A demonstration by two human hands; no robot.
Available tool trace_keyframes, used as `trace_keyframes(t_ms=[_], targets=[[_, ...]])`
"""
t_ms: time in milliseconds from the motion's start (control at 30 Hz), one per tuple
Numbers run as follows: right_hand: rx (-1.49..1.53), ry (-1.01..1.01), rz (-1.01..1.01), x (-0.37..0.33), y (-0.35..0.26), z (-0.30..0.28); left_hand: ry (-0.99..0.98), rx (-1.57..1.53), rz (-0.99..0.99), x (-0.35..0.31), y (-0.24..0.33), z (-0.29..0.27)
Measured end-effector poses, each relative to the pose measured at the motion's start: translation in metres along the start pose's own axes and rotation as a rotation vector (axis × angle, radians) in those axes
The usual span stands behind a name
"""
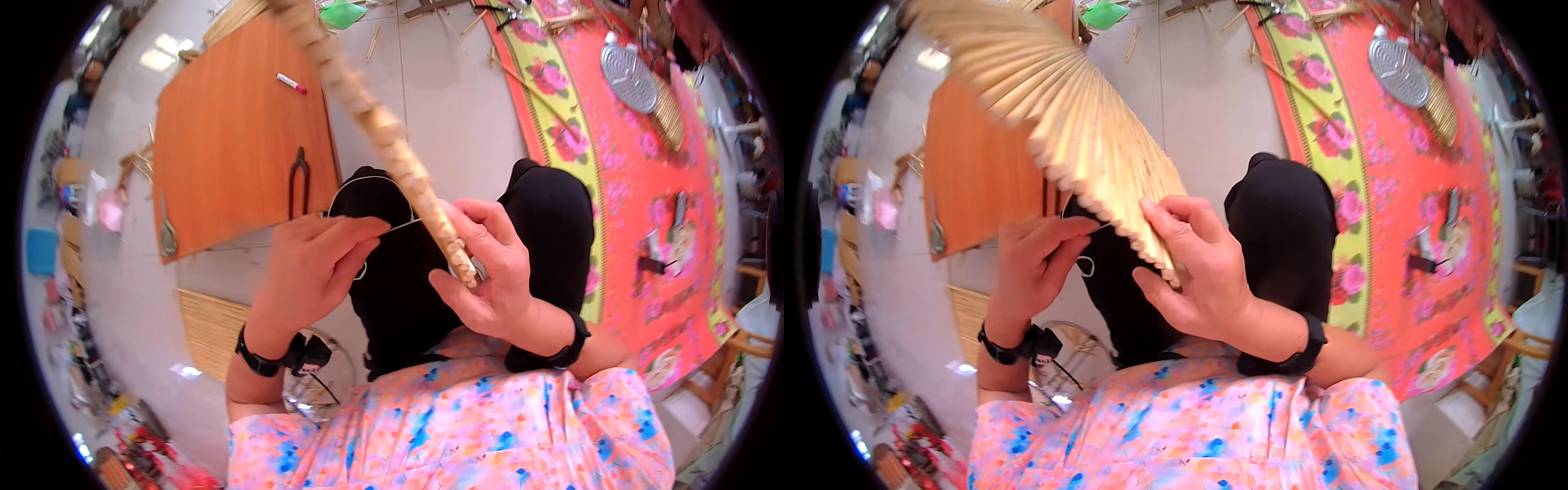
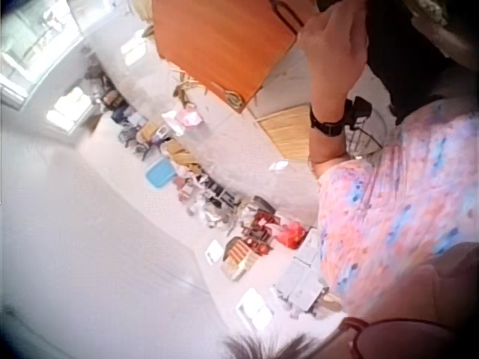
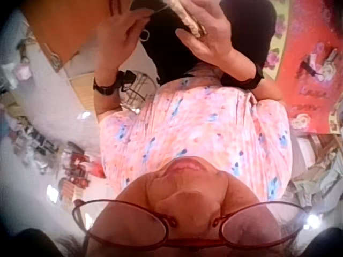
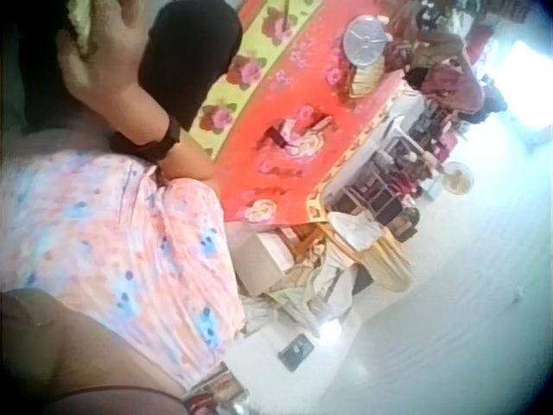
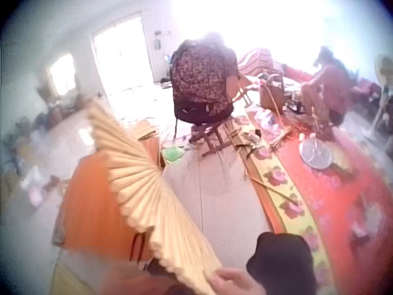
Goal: The person weaves a white thread through rows of thin bamboo sticks using a needle, then uses pliers to pull the thread tight and secure the edge of the bamboo mat.
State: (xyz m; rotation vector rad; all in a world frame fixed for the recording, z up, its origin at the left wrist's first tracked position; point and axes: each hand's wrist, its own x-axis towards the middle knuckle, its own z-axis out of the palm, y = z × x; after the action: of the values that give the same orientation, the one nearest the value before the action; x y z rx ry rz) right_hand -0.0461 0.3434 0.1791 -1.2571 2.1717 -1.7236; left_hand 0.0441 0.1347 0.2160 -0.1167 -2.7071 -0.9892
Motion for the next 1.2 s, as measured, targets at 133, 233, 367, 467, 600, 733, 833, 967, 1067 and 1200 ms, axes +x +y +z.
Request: trace_keyframes(t_ms=[133, 233, 367, 467, 600, 733, 833, 967, 1067, 1200], targets=[[0.144, -0.022, 0.03, 0.0, 0.003, 0.01, -0.027, 0.104, -0.032, -0.011, 0.002, -0.006], [0.158, -0.023, 0.051, 0.0, 0.002, 0.01, -0.02, 0.115, -0.048, -0.014, 0.001, -0.004], [0.168, -0.018, 0.068, -0.002, 0.004, 0.01, -0.041, 0.139, -0.039, -0.011, 0.002, -0.005], [0.177, -0.043, 0.078, -0.002, 0.003, 0.008, -0.066, 0.168, -0.033, -0.011, 0.004, -0.008], [0.197, -0.034, 0.11, -0.002, 0.002, 0.007, -0.058, 0.144, -0.02, -0.01, 0.002, -0.007], [0.212, -0.029, 0.129, 0.0, 0.003, 0.006, -0.044, 0.112, -0.049, -0.01, 0.001, -0.004], [0.226, -0.075, 0.191, 0.001, 0.003, 0.004, -0.04, 0.114, -0.074, -0.009, 0.007, -0.001], [0.227, -0.085, 0.192, 0.001, 0.005, 0.006, -0.033, 0.093, -0.101, -0.009, 0.013, 0.003], [0.241, -0.081, 0.155, 0.001, 0.008, 0.005, -0.024, 0.036, -0.105, -0.012, 0.01, 0.007], [0.331, -0.105, 0.151, 0.0, 0.011, 0.004, 0.011, -0.065, -0.147, -0.016, 0.008, 0.016]])
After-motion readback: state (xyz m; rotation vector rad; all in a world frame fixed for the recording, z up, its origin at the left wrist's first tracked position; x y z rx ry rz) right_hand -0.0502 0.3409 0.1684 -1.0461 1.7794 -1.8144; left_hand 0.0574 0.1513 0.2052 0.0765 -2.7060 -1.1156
